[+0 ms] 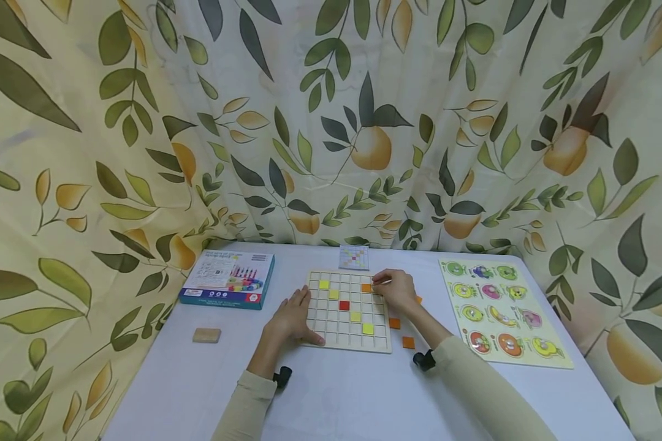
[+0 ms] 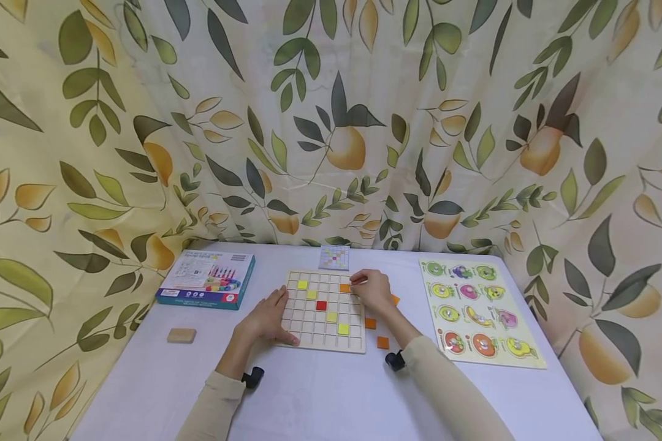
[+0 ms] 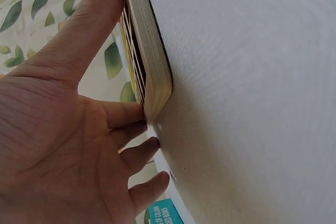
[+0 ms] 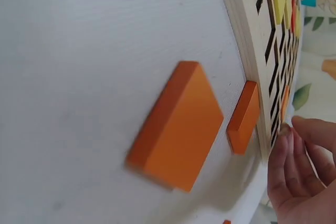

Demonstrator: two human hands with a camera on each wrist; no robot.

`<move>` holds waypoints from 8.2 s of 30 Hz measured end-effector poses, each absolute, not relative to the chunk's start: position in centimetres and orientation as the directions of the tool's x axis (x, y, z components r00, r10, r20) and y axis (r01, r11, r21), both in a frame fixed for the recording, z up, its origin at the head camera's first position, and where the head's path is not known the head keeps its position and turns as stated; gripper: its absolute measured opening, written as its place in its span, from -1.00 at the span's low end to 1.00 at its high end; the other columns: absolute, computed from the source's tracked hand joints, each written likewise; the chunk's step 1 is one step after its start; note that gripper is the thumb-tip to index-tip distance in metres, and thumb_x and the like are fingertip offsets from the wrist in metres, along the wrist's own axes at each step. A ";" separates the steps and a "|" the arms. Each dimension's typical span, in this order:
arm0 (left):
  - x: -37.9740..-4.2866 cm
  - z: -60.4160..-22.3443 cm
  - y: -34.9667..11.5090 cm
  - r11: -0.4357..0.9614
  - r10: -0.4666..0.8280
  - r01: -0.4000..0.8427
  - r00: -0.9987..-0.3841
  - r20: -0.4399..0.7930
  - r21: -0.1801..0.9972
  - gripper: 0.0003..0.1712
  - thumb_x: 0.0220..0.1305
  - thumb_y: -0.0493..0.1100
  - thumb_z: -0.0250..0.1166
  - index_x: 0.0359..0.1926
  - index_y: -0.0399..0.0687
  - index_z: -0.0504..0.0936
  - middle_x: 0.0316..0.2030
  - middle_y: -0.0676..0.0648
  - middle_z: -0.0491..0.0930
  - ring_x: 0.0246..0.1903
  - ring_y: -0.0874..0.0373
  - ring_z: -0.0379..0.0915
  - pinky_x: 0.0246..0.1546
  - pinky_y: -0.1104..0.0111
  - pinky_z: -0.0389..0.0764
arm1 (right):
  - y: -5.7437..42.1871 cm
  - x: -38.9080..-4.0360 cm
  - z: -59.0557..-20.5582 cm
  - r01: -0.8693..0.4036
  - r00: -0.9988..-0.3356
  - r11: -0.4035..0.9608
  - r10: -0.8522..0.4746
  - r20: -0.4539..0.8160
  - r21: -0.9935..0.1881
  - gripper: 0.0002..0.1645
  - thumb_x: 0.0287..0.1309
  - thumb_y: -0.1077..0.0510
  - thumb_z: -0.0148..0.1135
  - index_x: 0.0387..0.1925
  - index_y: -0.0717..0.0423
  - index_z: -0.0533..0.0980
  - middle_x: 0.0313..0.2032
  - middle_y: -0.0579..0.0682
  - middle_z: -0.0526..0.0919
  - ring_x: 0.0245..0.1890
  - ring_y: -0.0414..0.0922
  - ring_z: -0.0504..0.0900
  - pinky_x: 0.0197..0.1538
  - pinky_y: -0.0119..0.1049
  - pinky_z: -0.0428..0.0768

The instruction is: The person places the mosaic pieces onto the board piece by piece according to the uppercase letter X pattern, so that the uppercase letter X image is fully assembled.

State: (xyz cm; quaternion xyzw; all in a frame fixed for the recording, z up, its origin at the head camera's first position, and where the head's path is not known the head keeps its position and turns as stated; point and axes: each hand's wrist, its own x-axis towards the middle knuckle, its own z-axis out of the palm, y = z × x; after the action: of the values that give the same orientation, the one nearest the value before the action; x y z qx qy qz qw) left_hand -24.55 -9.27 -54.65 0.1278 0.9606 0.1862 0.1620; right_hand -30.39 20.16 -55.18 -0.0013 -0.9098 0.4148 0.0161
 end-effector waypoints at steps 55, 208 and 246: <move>-24.3 -54.7 -9.4 0.886 0.307 0.178 -0.917 -0.254 0.427 0.55 -0.17 0.29 0.71 0.64 -0.26 0.02 0.67 -0.17 -0.09 0.65 -0.11 -0.23 0.60 -0.04 -0.04 | 28.8 -26.6 -55.1 0.080 -0.990 0.618 0.144 0.013 -0.782 -0.59 0.21 0.31 0.45 0.10 0.21 0.68 -0.16 0.11 0.78 -0.24 -0.05 0.70 -0.30 -0.37 0.63; -24.5 -54.6 -9.3 0.893 0.298 0.172 -0.918 -0.260 0.417 0.57 -0.18 0.28 0.71 0.65 -0.25 -0.01 0.67 -0.17 -0.09 0.65 -0.11 -0.24 0.61 -0.05 -0.08 | 18.4 -25.4 -53.8 -0.143 -0.986 0.572 -0.157 0.063 -0.807 -0.72 0.10 0.32 0.55 -0.11 0.22 0.74 -0.33 -0.06 0.78 -0.36 -0.15 0.75 -0.15 -0.23 0.73; -24.9 -54.9 -9.5 0.901 0.291 0.171 -0.920 -0.263 0.399 0.57 -0.19 0.35 0.69 0.65 -0.24 0.01 0.66 -0.17 -0.06 0.64 -0.10 -0.21 0.60 -0.05 -0.05 | 11.4 -26.8 -55.3 -0.213 -0.963 0.573 -0.262 0.070 -0.791 -0.80 0.05 0.35 0.55 -0.24 0.19 0.75 -0.43 -0.11 0.74 -0.40 -0.21 0.68 -0.31 -0.35 0.65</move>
State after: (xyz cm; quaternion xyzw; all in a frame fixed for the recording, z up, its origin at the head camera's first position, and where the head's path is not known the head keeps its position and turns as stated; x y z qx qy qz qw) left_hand -24.88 -9.50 -54.88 0.1202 0.9616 0.1875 0.1604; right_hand -26.79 11.45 -55.33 0.1341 -0.8863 0.4423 -0.0275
